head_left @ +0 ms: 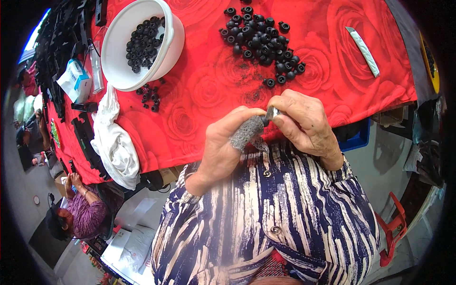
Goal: The person trims small plastic pieces one by one using a small blade, scraping around each piece and placing the trimmed pieces into a white bowl.
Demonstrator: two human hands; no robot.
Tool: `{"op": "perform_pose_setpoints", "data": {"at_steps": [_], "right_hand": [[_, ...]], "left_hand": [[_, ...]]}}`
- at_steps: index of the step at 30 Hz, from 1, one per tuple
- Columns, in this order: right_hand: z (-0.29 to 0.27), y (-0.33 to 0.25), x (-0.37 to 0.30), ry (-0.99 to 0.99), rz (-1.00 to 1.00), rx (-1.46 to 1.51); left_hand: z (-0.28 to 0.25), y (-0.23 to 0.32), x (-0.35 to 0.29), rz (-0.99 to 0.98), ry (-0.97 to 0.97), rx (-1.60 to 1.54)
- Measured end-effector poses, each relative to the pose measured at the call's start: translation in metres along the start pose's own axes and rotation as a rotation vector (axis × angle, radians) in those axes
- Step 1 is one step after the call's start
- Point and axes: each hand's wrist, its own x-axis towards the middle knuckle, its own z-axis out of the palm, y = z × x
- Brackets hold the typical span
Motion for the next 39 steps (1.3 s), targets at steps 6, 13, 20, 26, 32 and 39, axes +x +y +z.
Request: {"op": "perform_pose_setpoints", "data": {"at_steps": [6,13,20,26,32,39], "right_hand": [[-0.0009,-0.0006,0.0026,-0.106,-0.036,-0.100],[-0.0003,-0.0016,0.0014,0.054,-0.008,0.027],[0.0015,-0.0036,0.0011,0.026,0.030,0.025],[-0.0006,-0.0023,0.0010,0.006,0.025,0.054],[-0.0021,-0.0015,0.0008,-0.025,-0.005,0.054],[-0.0033,-0.0009,0.0008,-0.048,0.006,0.068]], "left_hand": [[-0.0018,-0.0077,0.0035,-0.053,0.087,-0.055],[0.0001,-0.0040,0.0020,0.004,0.067,-0.065],[0.0001,-0.0003,0.0009,0.082,0.005,0.016],[0.0028,0.0004,-0.0011,0.029,0.012,-0.024],[0.0005,-0.0018,-0.0004,0.059,-0.021,0.090],[0.0007,-0.0047,-0.0012,-0.056,-0.010,-0.060]]}}
